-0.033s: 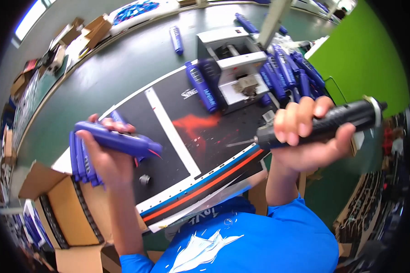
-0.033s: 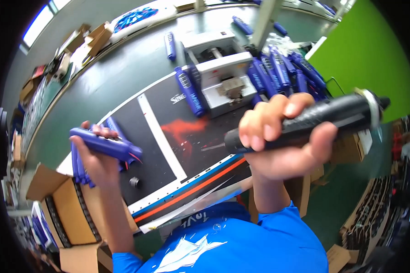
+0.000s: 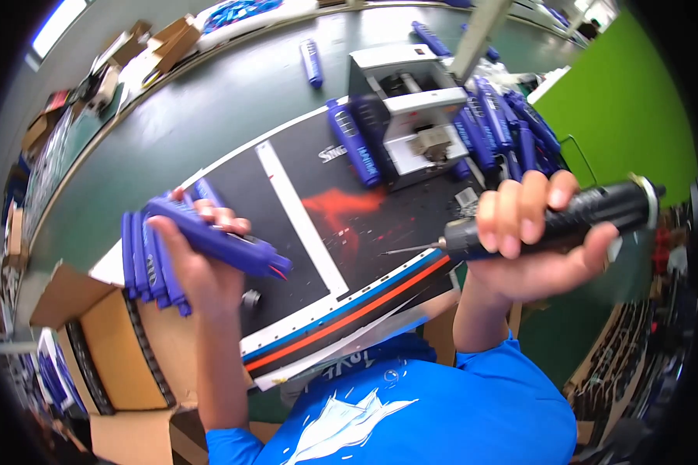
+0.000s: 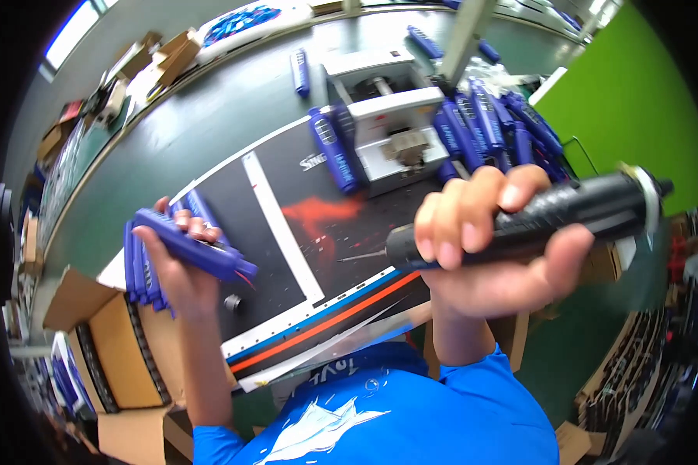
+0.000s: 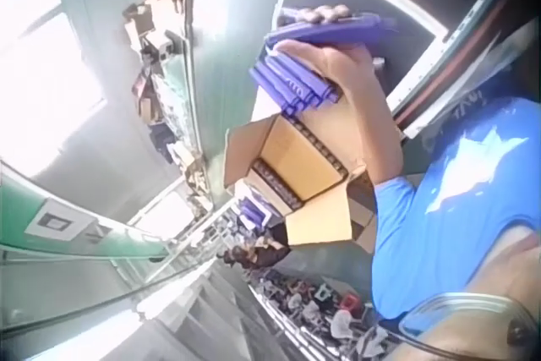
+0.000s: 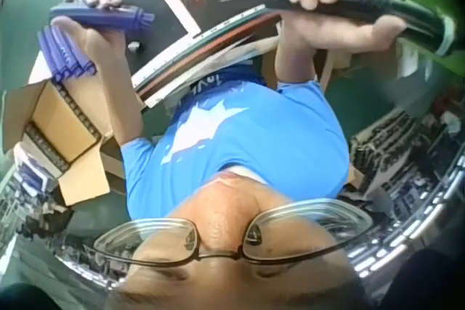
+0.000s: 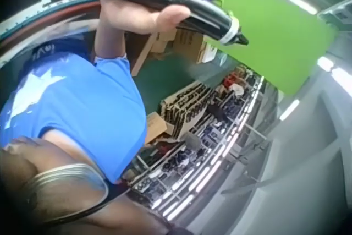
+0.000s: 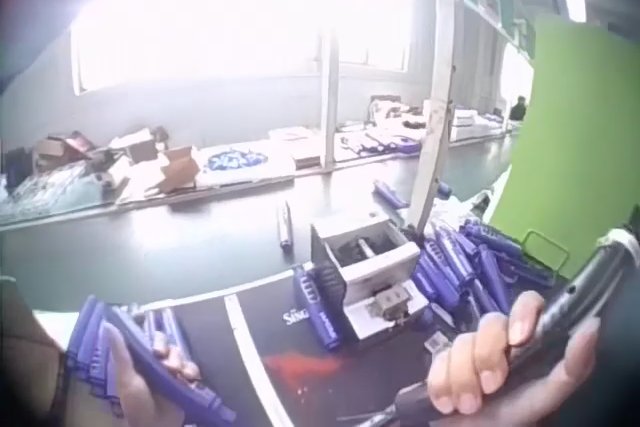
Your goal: The person assembles blue plastic cylindrical components by hand, securing them with screws using an electric screwdriver at a production workstation.
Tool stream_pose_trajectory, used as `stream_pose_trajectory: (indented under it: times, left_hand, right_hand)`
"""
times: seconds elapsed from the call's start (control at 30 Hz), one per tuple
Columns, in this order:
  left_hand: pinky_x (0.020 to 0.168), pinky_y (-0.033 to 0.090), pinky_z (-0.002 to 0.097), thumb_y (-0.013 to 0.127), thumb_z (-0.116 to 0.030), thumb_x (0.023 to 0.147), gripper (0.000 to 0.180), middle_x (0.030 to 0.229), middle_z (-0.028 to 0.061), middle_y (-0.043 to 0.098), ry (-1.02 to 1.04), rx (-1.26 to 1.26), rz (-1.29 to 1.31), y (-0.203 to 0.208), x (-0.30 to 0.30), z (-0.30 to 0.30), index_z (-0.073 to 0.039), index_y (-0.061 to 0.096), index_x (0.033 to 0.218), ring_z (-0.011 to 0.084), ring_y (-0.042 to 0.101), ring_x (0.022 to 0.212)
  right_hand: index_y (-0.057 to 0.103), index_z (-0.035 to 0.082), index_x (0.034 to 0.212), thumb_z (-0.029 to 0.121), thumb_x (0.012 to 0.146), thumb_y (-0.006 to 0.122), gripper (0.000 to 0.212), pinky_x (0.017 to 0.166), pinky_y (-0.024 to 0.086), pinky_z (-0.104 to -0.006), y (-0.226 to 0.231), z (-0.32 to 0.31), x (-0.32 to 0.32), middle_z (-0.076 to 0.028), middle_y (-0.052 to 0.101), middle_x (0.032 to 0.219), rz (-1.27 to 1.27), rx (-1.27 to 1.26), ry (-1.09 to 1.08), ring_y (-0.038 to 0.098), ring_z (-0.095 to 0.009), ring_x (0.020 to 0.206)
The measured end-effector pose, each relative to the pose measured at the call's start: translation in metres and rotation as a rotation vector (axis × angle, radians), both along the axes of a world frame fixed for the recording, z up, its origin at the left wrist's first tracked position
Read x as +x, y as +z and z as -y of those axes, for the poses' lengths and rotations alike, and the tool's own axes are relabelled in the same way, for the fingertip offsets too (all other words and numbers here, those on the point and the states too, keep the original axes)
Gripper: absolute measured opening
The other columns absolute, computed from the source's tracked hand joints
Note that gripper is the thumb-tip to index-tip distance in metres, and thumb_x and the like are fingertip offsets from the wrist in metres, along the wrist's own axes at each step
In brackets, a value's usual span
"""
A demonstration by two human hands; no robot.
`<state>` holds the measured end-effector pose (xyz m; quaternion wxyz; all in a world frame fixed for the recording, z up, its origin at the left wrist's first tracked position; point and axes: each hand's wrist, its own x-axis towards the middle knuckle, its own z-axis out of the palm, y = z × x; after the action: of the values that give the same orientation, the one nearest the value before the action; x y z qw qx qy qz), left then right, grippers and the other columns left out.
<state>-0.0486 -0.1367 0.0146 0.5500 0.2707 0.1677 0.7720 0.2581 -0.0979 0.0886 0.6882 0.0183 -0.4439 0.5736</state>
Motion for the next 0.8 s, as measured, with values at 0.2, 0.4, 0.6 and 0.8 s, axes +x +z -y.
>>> stream_pose_trajectory:
  times: [0.2,0.4,0.6,0.8]
  left_hand:
    - [0.057,0.049,0.0358,0.038,-0.060,0.103,0.060,0.080,0.0051,0.052,-0.051,-0.166,0.203,-0.015,0.016,0.014,-0.010,0.048,0.135,0.0180,0.055,0.064]
    - [0.055,0.051,0.0369,0.034,-0.062,0.103,0.066,0.079,0.0075,0.054,-0.156,-0.055,0.295,-0.013,0.009,0.022,-0.006,0.047,0.135,0.0198,0.059,0.064]
    - [0.082,0.060,0.0500,0.046,-0.039,0.105,0.048,0.098,0.0140,0.061,0.061,-0.325,0.117,0.005,0.012,0.018,-0.002,0.038,0.136,0.0271,0.068,0.090]
    - [0.056,0.054,0.0266,0.062,-0.041,0.099,0.048,0.093,0.0081,0.060,0.168,-0.354,-0.194,-0.002,0.015,0.019,-0.002,0.049,0.123,0.0143,0.064,0.069]
  right_hand:
    - [0.046,0.005,0.101,0.051,0.093,0.064,0.050,0.052,0.049,-0.0266,0.006,0.034,-0.065,-0.005,0.053,0.076,-0.005,0.080,0.092,0.055,-0.013,0.059]
    - [0.046,0.005,0.101,0.051,0.090,0.068,0.051,0.051,0.051,-0.0270,0.001,0.049,-0.100,-0.005,0.054,0.074,-0.009,0.081,0.107,0.056,-0.014,0.058]
    - [0.049,0.004,0.097,0.048,0.087,0.070,0.050,0.050,0.051,-0.0275,0.002,0.049,-0.102,-0.005,0.054,0.072,-0.040,0.049,0.096,0.056,-0.014,0.056]
    - [0.050,0.004,0.096,0.050,0.087,0.070,0.050,0.049,0.050,-0.0255,0.001,0.050,-0.103,-0.004,0.054,0.070,-0.017,0.042,0.075,0.056,-0.013,0.054]
